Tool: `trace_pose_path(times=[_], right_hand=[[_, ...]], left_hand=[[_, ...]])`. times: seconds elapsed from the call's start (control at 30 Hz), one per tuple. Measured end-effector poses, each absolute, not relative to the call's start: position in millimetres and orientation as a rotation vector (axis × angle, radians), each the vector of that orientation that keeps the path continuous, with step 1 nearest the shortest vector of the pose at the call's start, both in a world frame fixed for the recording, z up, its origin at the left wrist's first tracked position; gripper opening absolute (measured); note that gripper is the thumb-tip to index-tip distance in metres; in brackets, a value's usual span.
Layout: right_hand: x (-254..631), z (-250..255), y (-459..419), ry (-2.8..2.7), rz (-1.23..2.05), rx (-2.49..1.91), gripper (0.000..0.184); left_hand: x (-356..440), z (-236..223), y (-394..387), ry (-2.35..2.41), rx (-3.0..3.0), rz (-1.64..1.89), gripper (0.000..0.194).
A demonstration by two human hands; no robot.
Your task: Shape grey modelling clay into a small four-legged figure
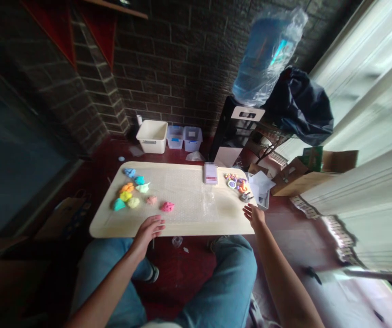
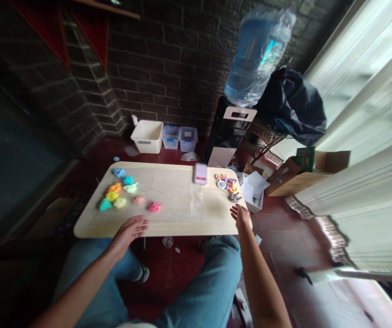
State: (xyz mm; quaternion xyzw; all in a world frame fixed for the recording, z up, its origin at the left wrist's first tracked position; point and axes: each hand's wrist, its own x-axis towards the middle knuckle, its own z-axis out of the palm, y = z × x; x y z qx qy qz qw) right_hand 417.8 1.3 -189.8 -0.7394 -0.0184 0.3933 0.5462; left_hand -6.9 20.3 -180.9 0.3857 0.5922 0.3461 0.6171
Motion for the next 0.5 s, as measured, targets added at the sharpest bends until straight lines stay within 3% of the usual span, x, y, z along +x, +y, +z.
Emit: trace_pose_path(times=[0.33, 0.5], right_hand=[[303.1, -151.3, -36.0, -0.266, 1.066, -1.519, 0.023], [246.6, -143.3, -57.8, -0.269, 1.132, -1.408, 0.036]], left_hand=[[28.8, -208.1, 69.8, 1.355, 1.378, 0.856, 0.036], [38.3, -203.0, 75.6, 1.301, 1.261, 0.8, 0.035]])
